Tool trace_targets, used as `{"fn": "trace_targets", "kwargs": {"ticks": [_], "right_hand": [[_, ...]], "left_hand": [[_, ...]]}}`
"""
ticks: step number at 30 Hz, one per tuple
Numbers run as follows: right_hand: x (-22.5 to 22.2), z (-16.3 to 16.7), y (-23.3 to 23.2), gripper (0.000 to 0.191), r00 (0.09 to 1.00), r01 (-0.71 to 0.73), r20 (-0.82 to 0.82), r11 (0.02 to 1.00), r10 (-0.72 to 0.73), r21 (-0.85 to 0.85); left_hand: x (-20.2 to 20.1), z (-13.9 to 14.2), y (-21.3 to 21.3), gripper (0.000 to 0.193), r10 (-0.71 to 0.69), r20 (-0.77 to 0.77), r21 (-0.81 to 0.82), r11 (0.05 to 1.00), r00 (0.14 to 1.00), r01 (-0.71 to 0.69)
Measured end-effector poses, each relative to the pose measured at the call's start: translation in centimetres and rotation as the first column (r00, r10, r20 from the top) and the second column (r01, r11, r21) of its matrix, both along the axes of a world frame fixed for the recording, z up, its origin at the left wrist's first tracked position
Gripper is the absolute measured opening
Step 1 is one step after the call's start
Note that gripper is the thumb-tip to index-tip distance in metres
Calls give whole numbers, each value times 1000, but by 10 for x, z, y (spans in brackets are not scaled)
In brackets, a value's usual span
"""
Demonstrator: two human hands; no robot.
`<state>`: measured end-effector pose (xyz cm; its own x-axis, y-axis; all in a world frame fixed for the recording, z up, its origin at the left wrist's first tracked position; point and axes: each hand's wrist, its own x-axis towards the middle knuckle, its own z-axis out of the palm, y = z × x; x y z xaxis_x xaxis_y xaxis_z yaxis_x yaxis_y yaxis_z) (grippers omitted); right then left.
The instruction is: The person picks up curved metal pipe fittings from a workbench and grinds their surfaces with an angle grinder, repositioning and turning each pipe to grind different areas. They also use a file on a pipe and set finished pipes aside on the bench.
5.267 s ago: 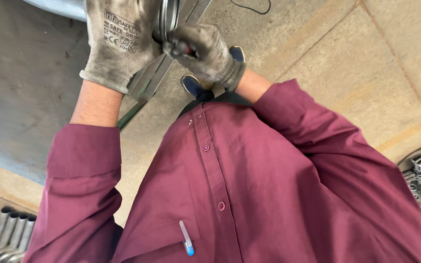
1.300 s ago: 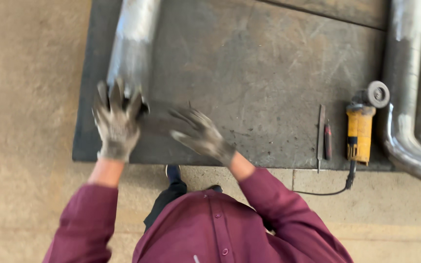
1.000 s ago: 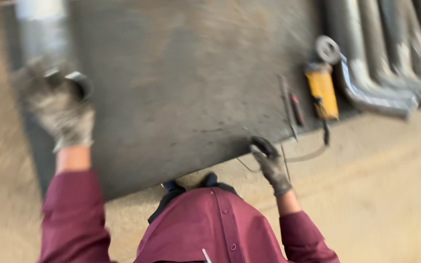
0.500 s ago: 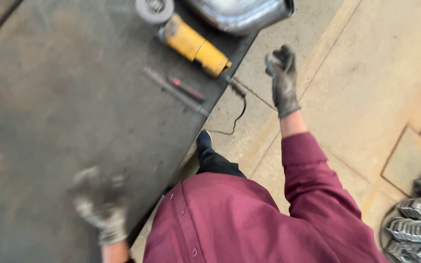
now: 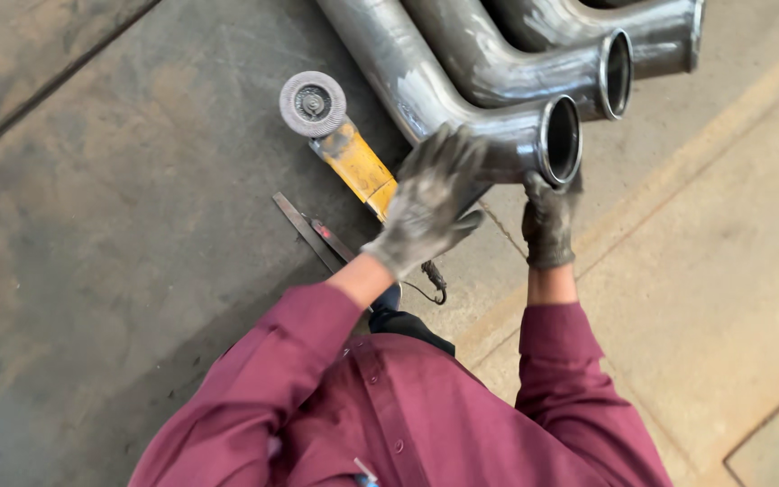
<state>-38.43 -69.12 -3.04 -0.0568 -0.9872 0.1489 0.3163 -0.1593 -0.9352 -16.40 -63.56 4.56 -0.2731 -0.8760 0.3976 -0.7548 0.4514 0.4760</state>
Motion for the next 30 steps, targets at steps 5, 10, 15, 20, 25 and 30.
{"fn": "trace_targets", "kwargs": {"ticks": [5,10,15,20,25,30], "right_hand": [[26,62,16,49,992,50,-107,994,-60,-97],[41,131,30,81,941,-107,-331,992,78,-71],[91,151,42,126,821,-500,-360,862,444,-77],[177,142,116,124,703,-596,-547,796,455,-105],[247,126,201,139,456,-767,-617,635,642,94],[274,77,288,135,493,-755,-696,654,523,-44]], "left_hand": [[-23,19,-28,109,156,-98,-194,966,983,-173],[15,65,-16,110,117,-135,-272,950,984,-150],[97,119,35,111,-34,-89,-206,978,995,15],[177,146,120,91,23,-73,-15,1000,997,-24],[232,117,213,81,140,7,100,985,990,-140],[272,75,306,68,135,58,137,980,989,-142]]}}
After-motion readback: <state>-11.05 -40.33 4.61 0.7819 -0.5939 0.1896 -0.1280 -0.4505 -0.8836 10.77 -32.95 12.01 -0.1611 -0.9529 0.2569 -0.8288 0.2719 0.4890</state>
